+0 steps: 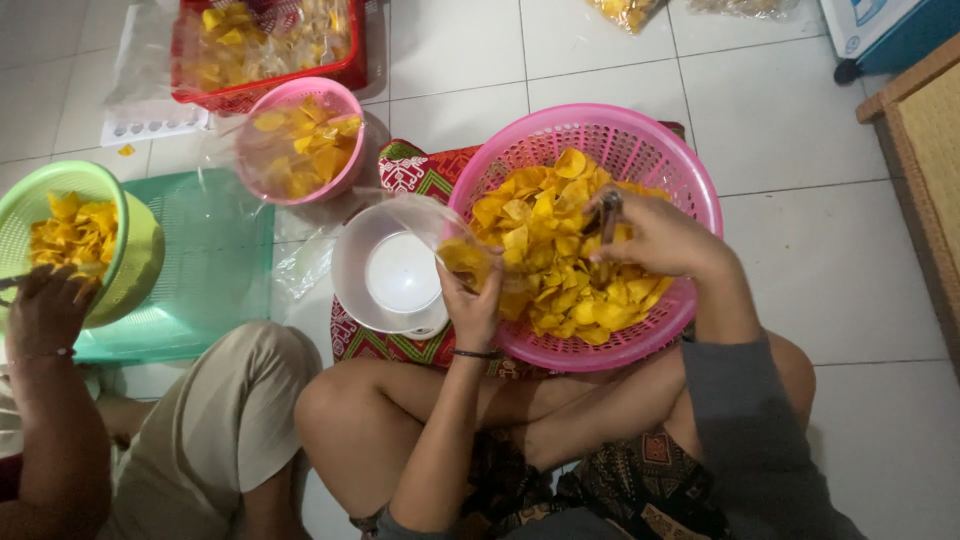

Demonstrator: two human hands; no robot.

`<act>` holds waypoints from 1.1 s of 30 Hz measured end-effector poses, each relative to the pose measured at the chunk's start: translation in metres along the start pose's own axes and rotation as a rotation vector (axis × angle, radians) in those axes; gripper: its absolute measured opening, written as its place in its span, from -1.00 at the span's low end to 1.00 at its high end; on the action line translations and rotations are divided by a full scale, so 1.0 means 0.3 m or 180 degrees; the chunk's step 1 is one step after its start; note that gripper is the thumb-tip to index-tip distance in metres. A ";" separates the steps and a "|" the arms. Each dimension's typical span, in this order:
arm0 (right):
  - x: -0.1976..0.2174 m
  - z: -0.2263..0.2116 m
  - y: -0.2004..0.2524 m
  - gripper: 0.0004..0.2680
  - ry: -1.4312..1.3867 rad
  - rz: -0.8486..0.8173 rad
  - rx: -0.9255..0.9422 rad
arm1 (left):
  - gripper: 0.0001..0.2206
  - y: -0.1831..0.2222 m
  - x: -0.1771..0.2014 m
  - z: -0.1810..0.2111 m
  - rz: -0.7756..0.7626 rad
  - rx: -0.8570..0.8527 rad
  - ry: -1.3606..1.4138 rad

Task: The person uses tongs to transfer fried chips from a large pink basket into a plastic bag, repeating the action for multiple bags while sitting on the floor.

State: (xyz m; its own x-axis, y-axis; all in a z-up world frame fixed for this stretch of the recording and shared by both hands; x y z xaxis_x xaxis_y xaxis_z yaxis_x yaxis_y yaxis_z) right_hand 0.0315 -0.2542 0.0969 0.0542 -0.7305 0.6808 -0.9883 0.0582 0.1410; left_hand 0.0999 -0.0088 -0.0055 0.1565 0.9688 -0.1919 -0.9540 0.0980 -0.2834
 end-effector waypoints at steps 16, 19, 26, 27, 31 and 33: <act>0.143 0.021 -0.025 -0.54 -0.2916 0.1334 0.0859 | -0.53 0.006 -0.043 0.047 -0.0141 0.0115 0.0081; 0.159 0.069 -0.025 -0.51 -0.3136 0.1574 0.0937 | -0.54 0.008 -0.049 0.063 -0.0133 0.0112 0.0129; 0.202 0.038 0.014 -0.73 -0.2087 0.1752 0.0858 | -0.53 -0.007 -0.028 0.059 -0.0141 0.0102 -0.0052; 0.210 0.042 0.014 -0.74 -0.2032 0.1803 0.0900 | -0.52 -0.009 -0.023 0.040 -0.0157 0.0120 -0.0095; 0.204 0.080 0.015 -0.61 -0.2028 0.1775 0.0817 | -0.55 -0.007 -0.026 0.065 -0.0118 0.0120 -0.0127; 0.162 0.113 0.008 -0.51 -0.1621 0.1423 0.0357 | -0.57 -0.008 -0.027 0.067 -0.0123 0.0058 -0.0136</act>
Point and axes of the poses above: each hand's wrist, its own y-axis away from the middle knuckle, its own x-axis out of the back of the hand, z = x × y, the point moved 10 cm from there along -y, towards the middle knuckle, and after that the axes turned 3 degrees about z, right-handed, at the moved point
